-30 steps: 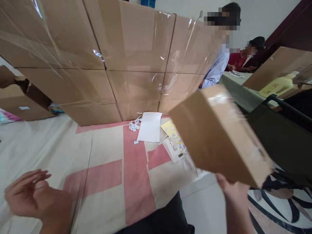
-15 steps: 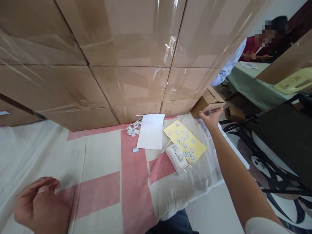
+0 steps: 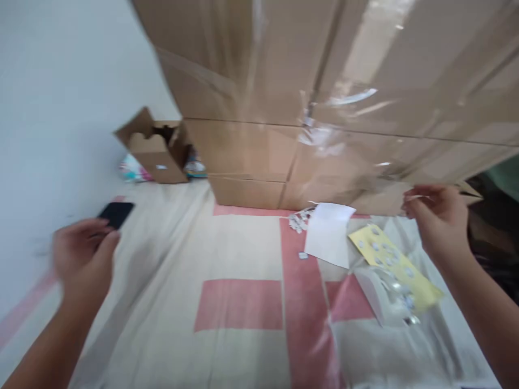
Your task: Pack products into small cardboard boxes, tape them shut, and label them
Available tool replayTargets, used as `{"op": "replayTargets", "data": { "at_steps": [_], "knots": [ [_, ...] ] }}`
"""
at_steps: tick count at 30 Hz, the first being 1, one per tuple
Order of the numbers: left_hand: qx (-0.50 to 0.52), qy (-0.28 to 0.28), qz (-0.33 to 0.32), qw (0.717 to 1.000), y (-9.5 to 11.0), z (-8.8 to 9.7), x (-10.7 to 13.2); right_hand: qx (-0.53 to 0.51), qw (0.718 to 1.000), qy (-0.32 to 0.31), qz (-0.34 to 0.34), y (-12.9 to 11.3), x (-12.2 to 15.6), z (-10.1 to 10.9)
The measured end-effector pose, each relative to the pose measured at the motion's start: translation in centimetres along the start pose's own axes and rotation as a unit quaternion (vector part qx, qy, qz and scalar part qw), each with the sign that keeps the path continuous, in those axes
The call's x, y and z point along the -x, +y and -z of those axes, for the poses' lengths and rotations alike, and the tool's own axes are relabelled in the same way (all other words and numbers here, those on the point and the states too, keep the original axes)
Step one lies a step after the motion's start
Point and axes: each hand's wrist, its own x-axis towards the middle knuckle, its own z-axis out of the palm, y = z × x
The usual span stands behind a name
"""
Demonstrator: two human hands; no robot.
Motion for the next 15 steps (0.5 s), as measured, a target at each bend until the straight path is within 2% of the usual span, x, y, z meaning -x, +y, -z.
{"op": "replayTargets", "data": {
  "at_steps": [3,5,7,9,11,13,15],
  "knots": [
    [-0.088,0.030,-0.023,0.995,-1.2,-1.4,-7.2,-0.066,0.978,-0.192,0.053,-8.2,2.9,-9.7],
    [-0.123,0.021,-0.018,0.992,-2.9,-2.6,-11.1,-0.102,0.935,-0.321,0.109,-13.8,5.1,-17.0],
    [-0.162,-0.001,-0.018,0.987,-4.7,-3.5,-13.8,-0.128,0.902,-0.393,0.124,-18.7,7.0,-24.2],
    [-0.201,-0.047,-0.054,0.977,-6.1,-4.4,-15.3,-0.176,0.889,-0.418,0.055,-22.3,8.0,-30.8],
    [-0.230,-0.094,-0.091,0.964,-6.9,-5.4,-16.4,-0.211,0.886,-0.412,-0.022,-24.5,8.0,-36.5],
    [-0.251,-0.124,-0.118,0.953,-6.9,-6.7,-17.6,-0.234,0.892,-0.376,-0.091,-25.6,7.3,-41.2],
    [-0.267,-0.144,-0.134,0.944,-6.6,-8.4,-19.1,-0.249,0.895,-0.346,-0.134,-25.9,6.1,-44.8]
  ]
}}
